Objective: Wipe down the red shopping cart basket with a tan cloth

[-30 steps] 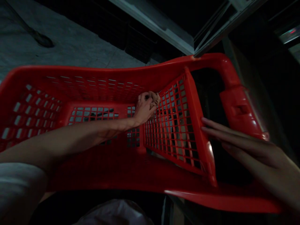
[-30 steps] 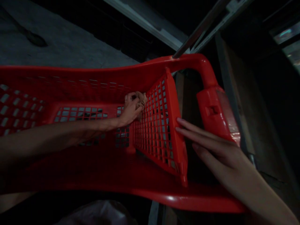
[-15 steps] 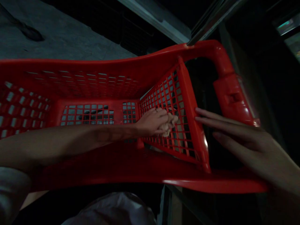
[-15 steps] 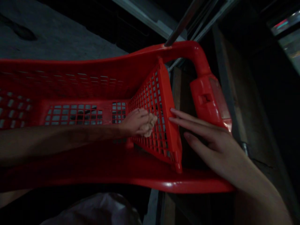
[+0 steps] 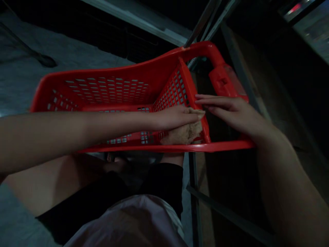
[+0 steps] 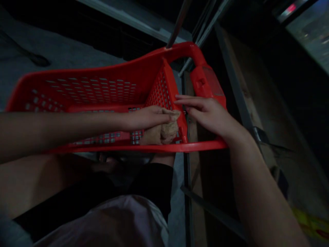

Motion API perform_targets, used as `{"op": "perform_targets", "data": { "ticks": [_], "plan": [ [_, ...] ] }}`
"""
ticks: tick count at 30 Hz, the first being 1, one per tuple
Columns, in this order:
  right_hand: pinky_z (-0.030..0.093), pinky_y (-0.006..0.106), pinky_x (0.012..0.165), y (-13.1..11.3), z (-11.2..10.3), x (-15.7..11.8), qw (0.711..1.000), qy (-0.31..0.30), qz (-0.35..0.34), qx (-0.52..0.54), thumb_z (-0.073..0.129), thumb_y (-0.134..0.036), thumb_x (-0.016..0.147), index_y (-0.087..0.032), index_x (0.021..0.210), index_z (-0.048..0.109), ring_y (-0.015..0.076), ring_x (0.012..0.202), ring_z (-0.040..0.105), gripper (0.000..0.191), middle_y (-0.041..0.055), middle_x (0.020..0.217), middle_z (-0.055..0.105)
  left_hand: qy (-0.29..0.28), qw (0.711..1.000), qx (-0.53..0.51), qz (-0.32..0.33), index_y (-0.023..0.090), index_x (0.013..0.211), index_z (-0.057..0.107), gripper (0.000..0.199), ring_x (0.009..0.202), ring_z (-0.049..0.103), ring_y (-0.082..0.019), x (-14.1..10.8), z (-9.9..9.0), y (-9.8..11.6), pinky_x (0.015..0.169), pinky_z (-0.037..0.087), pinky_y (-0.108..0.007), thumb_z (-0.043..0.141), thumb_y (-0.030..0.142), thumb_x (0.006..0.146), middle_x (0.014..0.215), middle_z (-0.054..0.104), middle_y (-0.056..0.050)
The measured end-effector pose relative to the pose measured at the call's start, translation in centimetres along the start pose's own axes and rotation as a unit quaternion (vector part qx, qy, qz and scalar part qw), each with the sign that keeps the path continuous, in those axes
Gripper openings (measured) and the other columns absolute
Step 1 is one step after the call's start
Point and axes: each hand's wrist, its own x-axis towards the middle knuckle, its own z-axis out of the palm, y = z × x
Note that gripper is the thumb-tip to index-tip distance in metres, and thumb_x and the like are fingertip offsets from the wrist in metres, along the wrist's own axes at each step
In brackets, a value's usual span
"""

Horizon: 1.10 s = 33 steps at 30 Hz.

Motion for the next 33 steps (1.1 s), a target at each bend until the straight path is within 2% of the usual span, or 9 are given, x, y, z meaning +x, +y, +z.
{"op": "perform_targets", "data": {
  "ticks": [2,5,8,11,15,18,23,27,33],
  "plan": [
    [0.040,0.053,0.127,0.5,0.2,0.3,1.000,-0.006,-0.003,0.024,0.061,-0.021,0.093,-0.033,0.122,0.078,0.0278,0.145,0.056,0.036,-0.0035,0.148,0.066,-0.014,0.998,0.040,0.049,0.019,0.095,0.072,0.029,0.096,0.069,-0.017,-0.5,0.2,3.1,0.092,0.057,-0.031,0.049,0.033,0.104,0.094,0.074,0.000],
    [0.037,0.053,0.128,0.8,0.6,0.6,0.999,0.000,-0.012,0.039,0.060,-0.017,0.091,-0.030,0.119,0.079,0.0273,0.145,0.055,0.037,-0.0017,0.147,0.067,0.033,0.968,0.206,0.140,0.018,0.096,0.071,0.016,0.115,0.064,-0.023,-1.9,3.4,6.0,0.102,0.055,-0.038,0.064,0.033,0.097,0.122,0.068,-0.008],
    [0.037,0.054,0.128,0.7,1.1,0.7,0.999,0.029,-0.013,0.041,0.057,-0.016,0.091,-0.030,0.119,0.080,0.0266,0.144,0.057,0.038,-0.0022,0.148,0.066,0.069,0.930,0.339,0.128,0.016,0.118,0.065,0.024,0.108,0.067,-0.023,-3.8,6.8,5.7,0.092,0.058,-0.036,0.064,0.028,0.097,0.146,0.053,-0.015],
    [0.043,0.054,0.124,0.5,1.5,0.5,0.998,0.039,-0.017,0.042,0.057,-0.019,0.092,-0.030,0.118,0.080,0.0272,0.143,0.057,0.036,-0.0025,0.146,0.068,0.100,0.910,0.396,0.075,0.017,0.131,0.057,0.031,0.108,0.070,-0.022,-6.6,7.2,3.4,0.089,0.058,-0.034,0.055,0.023,0.101,0.152,0.053,-0.013],
    [0.046,0.056,0.121,0.7,1.5,0.5,0.998,0.037,-0.026,0.045,0.058,-0.024,0.094,-0.030,0.117,0.081,0.0290,0.144,0.057,0.033,-0.0015,0.145,0.068,0.150,0.899,0.408,-0.038,0.023,0.135,0.059,0.033,0.109,0.072,-0.022,-13.8,3.7,-0.7,0.093,0.054,-0.032,0.054,0.022,0.103,0.125,0.074,-0.006],
    [0.047,0.057,0.120,0.7,1.3,0.5,0.998,0.019,-0.025,0.052,0.059,-0.028,0.095,-0.031,0.119,0.080,0.0314,0.144,0.056,0.032,0.0000,0.146,0.067,0.197,0.827,0.507,-0.146,0.022,0.149,0.051,0.049,0.112,0.071,-0.026,-21.4,-0.3,-3.4,0.097,0.053,-0.038,0.050,0.016,0.101,0.122,0.075,-0.009],
    [0.048,0.057,0.120,1.0,1.2,0.7,0.998,0.008,-0.031,0.061,0.064,-0.035,0.094,-0.032,0.120,0.080,0.0333,0.145,0.055,0.030,-0.0003,0.149,0.065,0.228,0.743,0.590,-0.221,0.018,0.120,0.065,0.028,0.112,0.069,-0.030,-30.4,-5.4,-4.8,0.104,0.050,-0.047,0.044,0.018,0.102,0.122,0.073,-0.013],
    [0.045,0.059,0.122,1.8,1.6,1.3,0.996,0.032,-0.070,0.055,0.066,-0.034,0.092,-0.033,0.117,0.080,0.0316,0.138,0.062,0.028,-0.0004,0.142,0.071,0.210,0.745,0.606,-0.184,0.018,0.117,0.061,0.024,0.101,0.069,-0.025,-27.9,-4.6,-3.8,0.100,0.051,-0.042,0.039,0.020,0.107,0.109,0.072,-0.009],
    [0.038,0.052,0.127,1.3,2.3,1.0,0.997,0.049,-0.050,0.041,0.060,-0.028,0.093,-0.028,0.115,0.081,0.0264,0.139,0.062,0.030,0.0011,0.142,0.071,0.129,0.818,0.560,0.003,0.015,0.132,0.058,0.030,0.106,0.068,-0.022,-12.4,3.7,0.6,0.087,0.054,-0.032,0.045,0.016,0.105,0.121,0.069,-0.011]
  ]
}}
